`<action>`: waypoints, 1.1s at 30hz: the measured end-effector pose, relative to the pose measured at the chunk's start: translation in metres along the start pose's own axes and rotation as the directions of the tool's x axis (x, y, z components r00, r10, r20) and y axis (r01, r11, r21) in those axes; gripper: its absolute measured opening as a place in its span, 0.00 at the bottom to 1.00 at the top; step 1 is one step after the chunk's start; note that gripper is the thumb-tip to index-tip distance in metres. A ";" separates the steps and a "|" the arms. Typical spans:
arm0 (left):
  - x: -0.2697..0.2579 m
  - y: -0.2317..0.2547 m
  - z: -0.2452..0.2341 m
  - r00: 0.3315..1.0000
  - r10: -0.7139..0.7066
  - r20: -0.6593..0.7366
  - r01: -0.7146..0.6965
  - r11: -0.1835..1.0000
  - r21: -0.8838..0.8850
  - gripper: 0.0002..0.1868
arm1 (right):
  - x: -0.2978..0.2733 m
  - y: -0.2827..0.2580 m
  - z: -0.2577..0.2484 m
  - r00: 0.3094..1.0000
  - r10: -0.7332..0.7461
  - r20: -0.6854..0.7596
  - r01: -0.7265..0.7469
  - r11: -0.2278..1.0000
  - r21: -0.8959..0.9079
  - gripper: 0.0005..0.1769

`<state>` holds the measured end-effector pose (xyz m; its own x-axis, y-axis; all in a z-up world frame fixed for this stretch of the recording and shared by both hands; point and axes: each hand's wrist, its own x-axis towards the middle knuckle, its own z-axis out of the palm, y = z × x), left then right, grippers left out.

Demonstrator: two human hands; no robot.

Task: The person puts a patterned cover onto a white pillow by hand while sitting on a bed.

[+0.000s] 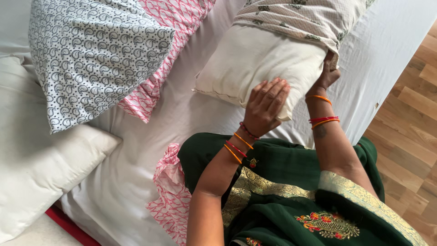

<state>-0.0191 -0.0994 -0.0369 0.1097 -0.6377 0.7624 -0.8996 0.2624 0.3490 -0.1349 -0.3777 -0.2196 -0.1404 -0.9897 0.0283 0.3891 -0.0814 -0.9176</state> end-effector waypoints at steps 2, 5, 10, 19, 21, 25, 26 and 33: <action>-0.002 0.000 0.002 1.000 -0.004 0.029 0.003 1.000 0.022 0.27 | 0.004 -0.004 -0.009 0.998 0.021 -0.058 -0.029 0.991 -0.127 0.20; -0.001 -0.004 -0.001 1.000 -0.020 -0.011 0.020 1.000 -0.023 0.30 | -0.017 -0.005 -0.019 0.994 -0.068 0.084 0.071 0.997 -0.039 0.16; 0.006 -0.027 -0.011 0.983 -0.109 -0.146 0.111 0.994 0.001 0.26 | -0.046 -0.011 -0.043 0.928 -0.247 0.280 0.373 0.657 -0.656 0.22; 0.000 0.001 -0.004 0.987 -0.153 0.053 0.153 0.988 0.010 0.40 | -0.131 -0.031 -0.053 0.934 -0.179 0.308 0.327 0.776 -0.539 0.08; -0.007 0.008 0.012 0.989 -0.124 0.086 0.116 0.989 0.089 0.33 | -0.138 -0.041 -0.054 0.933 -0.169 0.316 0.291 0.874 -0.390 0.08; -0.020 0.017 0.044 0.987 -0.061 0.151 0.029 0.978 0.208 0.25 | -0.134 -0.063 -0.066 0.932 -0.124 0.340 0.262 0.879 -0.398 0.04; -0.023 0.019 0.050 0.986 -0.055 0.158 0.021 0.978 0.209 0.24 | -0.136 -0.069 -0.067 0.923 -0.132 0.362 0.289 0.858 -0.425 0.03; -0.034 -0.005 0.085 0.959 -0.061 0.276 0.003 0.979 0.204 0.21 | -0.191 -0.134 -0.059 0.826 -0.154 0.543 0.511 0.612 -0.603 0.06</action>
<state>-0.0539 -0.1406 -0.1105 0.0433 -0.8274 0.5599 -0.9666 0.1070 0.2330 -0.2138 -0.1704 -0.1251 0.3183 -0.8685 0.3799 -0.3827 -0.4844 -0.7867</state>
